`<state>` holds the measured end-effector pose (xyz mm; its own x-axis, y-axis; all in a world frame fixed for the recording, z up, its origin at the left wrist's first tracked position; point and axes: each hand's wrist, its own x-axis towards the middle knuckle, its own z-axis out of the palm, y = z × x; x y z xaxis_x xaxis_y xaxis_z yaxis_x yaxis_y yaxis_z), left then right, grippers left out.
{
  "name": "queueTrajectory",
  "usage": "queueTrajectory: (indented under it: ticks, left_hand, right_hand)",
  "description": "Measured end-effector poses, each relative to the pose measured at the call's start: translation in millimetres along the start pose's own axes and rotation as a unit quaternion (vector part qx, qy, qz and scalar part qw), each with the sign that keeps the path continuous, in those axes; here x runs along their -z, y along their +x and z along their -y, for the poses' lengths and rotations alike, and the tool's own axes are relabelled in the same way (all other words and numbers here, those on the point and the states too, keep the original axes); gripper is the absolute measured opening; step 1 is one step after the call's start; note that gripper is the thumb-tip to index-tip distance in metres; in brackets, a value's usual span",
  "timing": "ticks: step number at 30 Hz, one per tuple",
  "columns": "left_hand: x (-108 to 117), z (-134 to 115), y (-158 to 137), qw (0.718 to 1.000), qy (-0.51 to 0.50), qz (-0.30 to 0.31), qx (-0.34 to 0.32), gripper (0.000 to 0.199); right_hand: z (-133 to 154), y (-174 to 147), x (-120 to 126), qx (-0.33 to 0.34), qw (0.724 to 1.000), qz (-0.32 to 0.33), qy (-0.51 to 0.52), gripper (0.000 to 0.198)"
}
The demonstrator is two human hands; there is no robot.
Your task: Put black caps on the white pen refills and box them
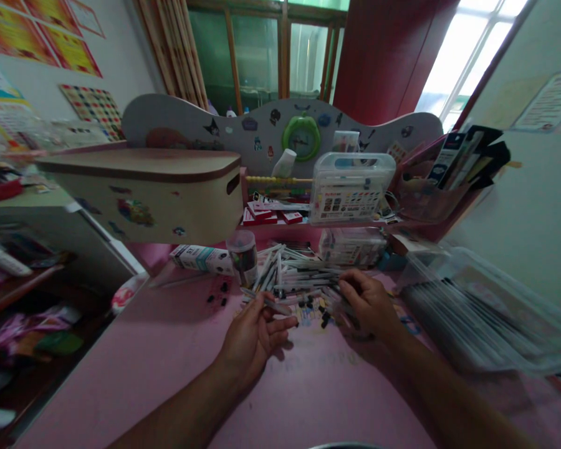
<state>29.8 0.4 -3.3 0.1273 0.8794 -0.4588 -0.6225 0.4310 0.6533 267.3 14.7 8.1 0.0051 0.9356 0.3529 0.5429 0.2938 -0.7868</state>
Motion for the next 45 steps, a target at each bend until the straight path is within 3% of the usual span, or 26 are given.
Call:
queueTrajectory:
  ticks: [4,6,8,13,21,25,28,30,32,34,36,41,45]
  left_hand:
    - [1.5,3.6,1.1,1.000,0.015,0.000,-0.022,0.007]
    - [1.7,5.0,-0.1,0.999,0.034,0.011,-0.026,0.002]
    - [2.0,6.4,-1.8,0.998,0.051,0.027,-0.025,0.010]
    - [4.0,10.3,-4.2,0.995,0.074,0.059,-0.032,0.024]
    - [3.4,10.4,-3.8,0.994,0.089,0.057,-0.023,0.022]
    - [2.8,10.3,-5.3,0.994,0.084,0.060,-0.031,0.026]
    - [4.2,11.5,-5.6,0.992,0.091,0.086,-0.032,0.027]
    - [5.1,12.7,-5.2,0.991,0.085,0.095,-0.033,0.026]
    - [5.3,13.6,-4.7,0.993,0.073,0.088,-0.033,0.025]
    - [4.8,14.0,-4.7,0.995,0.061,0.076,-0.032,0.024]
    - [4.0,14.1,-5.0,0.995,0.056,0.070,-0.032,0.023]
    - [3.0,14.0,-5.8,0.996,0.050,0.060,-0.036,0.023]
    - [3.8,14.5,-5.0,0.996,0.050,0.068,-0.031,0.024]
  right_hand:
    - [-7.8,2.0,0.9,0.095,0.980,0.092,-0.146,0.014]
    - [-2.2,-0.9,-0.8,0.119,0.961,0.150,-0.197,0.015]
    - [5.1,-4.6,-4.3,0.121,0.945,0.178,-0.245,0.016]
    - [14.5,-11.5,-17.9,0.084,0.929,0.159,-0.324,0.014]
    - [11.7,-13.3,-34.8,0.072,0.916,0.163,-0.358,0.013]
    - [17.9,-14.2,-33.8,0.092,0.951,0.136,-0.261,0.012]
    - [28.3,-19.8,-33.8,0.028,0.988,0.149,-0.043,0.009]
    - [34.9,-26.0,-37.1,-0.087,0.971,0.176,0.133,0.007]
    - [39.4,-32.3,-41.9,-0.185,0.925,0.189,0.273,0.003]
    - [41.5,-36.7,-45.9,-0.220,0.892,0.185,0.348,0.005]
    - [41.6,-38.4,-47.6,-0.211,0.891,0.181,0.358,0.005]
    - [37.6,-36.5,-44.3,-0.128,0.940,0.176,0.264,0.002]
    - [35.1,-35.9,-43.9,-0.093,0.955,0.170,0.225,0.003]
